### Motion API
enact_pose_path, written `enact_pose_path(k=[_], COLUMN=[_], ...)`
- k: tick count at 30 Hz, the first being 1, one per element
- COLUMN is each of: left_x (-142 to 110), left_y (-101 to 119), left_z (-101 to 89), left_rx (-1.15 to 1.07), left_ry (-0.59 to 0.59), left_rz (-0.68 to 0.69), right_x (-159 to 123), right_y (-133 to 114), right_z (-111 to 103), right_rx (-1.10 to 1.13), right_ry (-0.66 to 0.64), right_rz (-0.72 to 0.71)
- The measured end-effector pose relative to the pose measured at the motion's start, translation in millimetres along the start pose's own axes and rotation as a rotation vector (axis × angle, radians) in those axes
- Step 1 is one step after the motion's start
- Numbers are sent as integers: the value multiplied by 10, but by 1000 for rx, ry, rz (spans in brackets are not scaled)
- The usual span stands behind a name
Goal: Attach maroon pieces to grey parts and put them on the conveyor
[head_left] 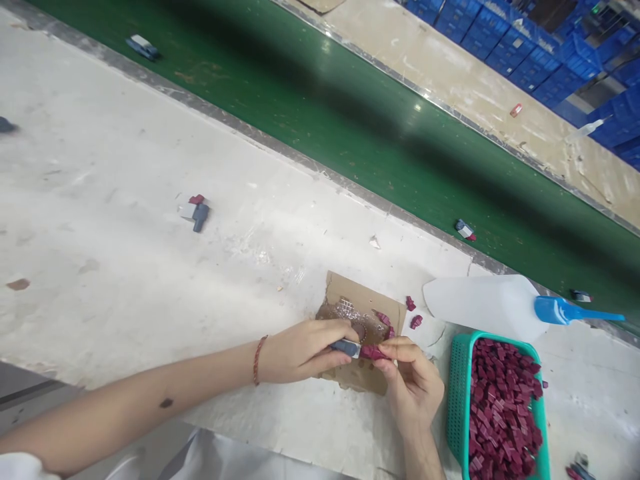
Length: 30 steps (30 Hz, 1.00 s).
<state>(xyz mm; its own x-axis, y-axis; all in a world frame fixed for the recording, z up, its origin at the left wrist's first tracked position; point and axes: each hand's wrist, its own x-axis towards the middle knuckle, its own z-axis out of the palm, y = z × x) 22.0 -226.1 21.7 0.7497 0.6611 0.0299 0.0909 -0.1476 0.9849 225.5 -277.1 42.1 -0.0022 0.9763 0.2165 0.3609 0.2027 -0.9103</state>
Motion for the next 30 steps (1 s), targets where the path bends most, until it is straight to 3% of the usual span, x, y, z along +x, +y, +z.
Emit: enact_pose_path(k=[17,25,30], left_x=[2,-2,-3], left_y=[-58,-74,-62], left_z=[28,47,57], left_rx=[18,13,18], left_ry=[-14,-49,-57], left_rz=[21,51,23], right_x=[32,9,-49], right_y=[-22,-24,8], right_z=[-48,-14,58], right_rx=[-33,7,48], right_ry=[-189,-336,-325], right_rz=[26,164,167])
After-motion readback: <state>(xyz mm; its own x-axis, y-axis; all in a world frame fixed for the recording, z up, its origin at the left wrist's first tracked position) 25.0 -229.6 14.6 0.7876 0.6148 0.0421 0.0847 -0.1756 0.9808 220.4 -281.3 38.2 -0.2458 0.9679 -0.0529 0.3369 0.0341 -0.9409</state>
